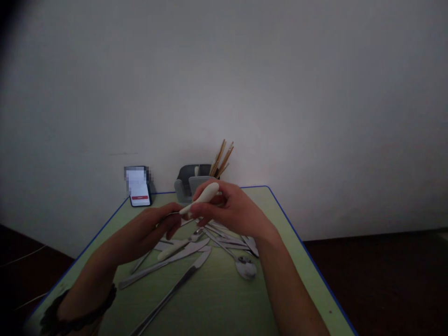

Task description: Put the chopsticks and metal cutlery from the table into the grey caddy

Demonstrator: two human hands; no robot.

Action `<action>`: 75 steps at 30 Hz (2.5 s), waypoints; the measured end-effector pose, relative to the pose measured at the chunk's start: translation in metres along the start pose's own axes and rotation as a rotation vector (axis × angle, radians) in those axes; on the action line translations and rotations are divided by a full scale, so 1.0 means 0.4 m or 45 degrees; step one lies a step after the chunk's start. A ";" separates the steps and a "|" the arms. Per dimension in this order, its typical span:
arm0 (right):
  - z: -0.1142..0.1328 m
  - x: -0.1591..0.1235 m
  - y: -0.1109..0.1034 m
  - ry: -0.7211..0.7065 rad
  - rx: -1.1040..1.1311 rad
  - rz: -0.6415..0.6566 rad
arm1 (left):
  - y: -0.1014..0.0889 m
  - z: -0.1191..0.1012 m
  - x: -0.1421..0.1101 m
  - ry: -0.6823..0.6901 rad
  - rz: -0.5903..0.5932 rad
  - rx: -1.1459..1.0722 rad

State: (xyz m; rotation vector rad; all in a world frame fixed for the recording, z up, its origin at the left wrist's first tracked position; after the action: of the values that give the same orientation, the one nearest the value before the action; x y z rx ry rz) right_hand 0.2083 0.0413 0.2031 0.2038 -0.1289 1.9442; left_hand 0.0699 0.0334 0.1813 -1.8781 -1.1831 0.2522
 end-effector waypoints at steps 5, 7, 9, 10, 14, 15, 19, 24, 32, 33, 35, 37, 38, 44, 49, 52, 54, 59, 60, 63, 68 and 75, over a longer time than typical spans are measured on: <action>-0.005 -0.021 -0.038 0.131 -0.383 0.059 | -0.020 0.001 -0.005 0.014 -0.029 0.090; 0.004 -0.030 -0.049 0.117 -0.492 0.053 | -0.018 -0.001 -0.006 0.001 0.010 0.065; 0.016 -0.035 -0.055 0.086 -0.571 0.027 | -0.016 0.003 -0.007 -0.035 0.044 0.044; 0.020 -0.036 -0.057 0.069 -0.601 0.011 | -0.016 0.009 -0.008 -0.060 0.061 0.047; 0.034 -0.028 -0.063 -0.014 -0.645 -0.098 | -0.028 0.047 -0.014 -0.154 0.081 0.120; 0.036 -0.025 -0.065 -0.038 -0.634 -0.133 | -0.033 0.056 -0.015 -0.165 0.068 0.140; 0.039 -0.015 -0.055 -0.128 -0.534 -0.190 | -0.044 0.076 -0.020 -0.176 0.061 0.176; 0.061 -0.021 -0.045 -0.245 -0.535 -0.284 | -0.037 0.123 -0.015 -0.205 0.115 0.225; 0.166 0.150 0.023 -0.474 -1.411 -0.325 | 0.008 0.276 -0.028 -0.497 0.220 0.275; 0.167 0.189 0.041 -0.485 -1.532 -0.276 | 0.012 0.280 -0.029 -0.505 0.242 0.276; 0.150 0.267 0.070 -0.465 -1.713 -0.158 | 0.014 0.275 -0.030 -0.487 0.259 0.249; 0.113 0.338 0.085 -0.386 -1.871 -0.059 | 0.009 0.266 -0.029 -0.466 0.251 0.239; 0.090 0.367 0.090 -0.344 -1.927 0.002 | 0.006 0.263 -0.030 -0.461 0.250 0.244; -0.035 0.463 0.103 -0.145 -2.087 0.217 | -0.004 0.260 -0.030 -0.439 0.241 0.256; -0.108 0.485 0.123 -0.071 -2.155 0.219 | -0.004 0.266 -0.032 -0.449 0.282 0.282; -0.140 0.483 0.131 -0.044 -2.183 0.213 | -0.004 0.265 -0.031 -0.448 0.283 0.294; -0.155 0.480 0.134 -0.029 -2.189 0.226 | -0.002 0.264 -0.031 -0.448 0.280 0.309; -0.162 0.483 0.131 -0.022 -2.199 0.208 | 0.007 0.263 -0.029 -0.443 0.294 0.299; -0.161 0.485 0.129 -0.026 -2.203 0.194 | 0.007 0.263 -0.029 -0.443 0.293 0.300; -0.160 0.492 0.121 -0.034 -2.213 0.151 | 0.006 0.266 -0.028 -0.443 0.285 0.314; -0.166 0.496 0.117 -0.041 -2.224 0.084 | 0.012 0.263 -0.028 -0.443 0.318 0.309; -0.170 0.511 0.116 -0.011 -2.253 0.009 | 0.019 0.255 -0.025 -0.449 0.333 0.277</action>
State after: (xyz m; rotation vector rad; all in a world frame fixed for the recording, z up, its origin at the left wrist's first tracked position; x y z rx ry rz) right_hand 0.0854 0.2227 0.1783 -0.9380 -1.6927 1.2076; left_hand 0.0112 0.0820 0.1122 -1.8376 -1.0813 0.8522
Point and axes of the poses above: each hand's wrist, its own x-axis towards the middle knuckle, its own y-axis out of the palm, z = x × y, the point moved 7 cm from there along x, towards the middle knuckle, and after that the axes turned 8 degrees about -z, right-handed, at the moved point
